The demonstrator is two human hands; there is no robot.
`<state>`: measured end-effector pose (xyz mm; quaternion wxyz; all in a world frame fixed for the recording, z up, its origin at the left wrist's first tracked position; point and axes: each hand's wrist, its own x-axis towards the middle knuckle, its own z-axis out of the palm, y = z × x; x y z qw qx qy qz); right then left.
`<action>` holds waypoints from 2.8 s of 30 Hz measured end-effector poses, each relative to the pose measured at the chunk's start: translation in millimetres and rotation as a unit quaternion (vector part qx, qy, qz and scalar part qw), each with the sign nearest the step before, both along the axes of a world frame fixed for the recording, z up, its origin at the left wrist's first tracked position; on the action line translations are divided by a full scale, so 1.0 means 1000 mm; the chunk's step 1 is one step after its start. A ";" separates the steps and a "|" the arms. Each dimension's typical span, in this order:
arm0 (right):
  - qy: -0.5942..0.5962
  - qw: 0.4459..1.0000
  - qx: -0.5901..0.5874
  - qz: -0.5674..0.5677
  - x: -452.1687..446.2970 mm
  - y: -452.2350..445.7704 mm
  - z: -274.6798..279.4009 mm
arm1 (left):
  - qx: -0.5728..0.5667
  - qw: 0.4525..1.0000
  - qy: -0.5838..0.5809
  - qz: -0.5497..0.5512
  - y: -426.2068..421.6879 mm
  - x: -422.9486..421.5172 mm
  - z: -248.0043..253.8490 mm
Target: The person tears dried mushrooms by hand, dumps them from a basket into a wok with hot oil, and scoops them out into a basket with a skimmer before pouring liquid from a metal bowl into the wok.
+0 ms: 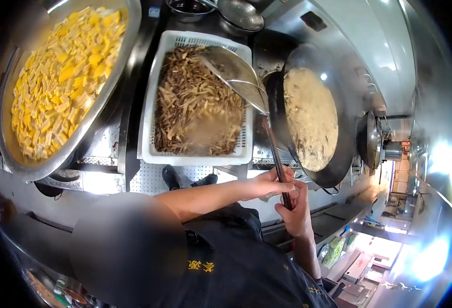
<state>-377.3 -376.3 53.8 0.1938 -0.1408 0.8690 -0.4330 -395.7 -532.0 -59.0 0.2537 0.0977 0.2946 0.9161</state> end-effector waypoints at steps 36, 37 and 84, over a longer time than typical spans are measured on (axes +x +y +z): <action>-0.480 0.853 -0.103 -0.177 -0.179 0.353 0.038 | -0.259 0.928 -0.083 0.256 0.030 -0.096 0.011; -0.477 0.858 -0.105 -0.158 -0.185 0.347 0.032 | -0.250 0.926 -0.084 0.271 0.028 -0.093 0.009; -0.105 0.927 -0.284 -0.221 -0.106 0.228 -0.060 | -0.274 0.961 0.025 0.039 -0.029 -0.014 -0.006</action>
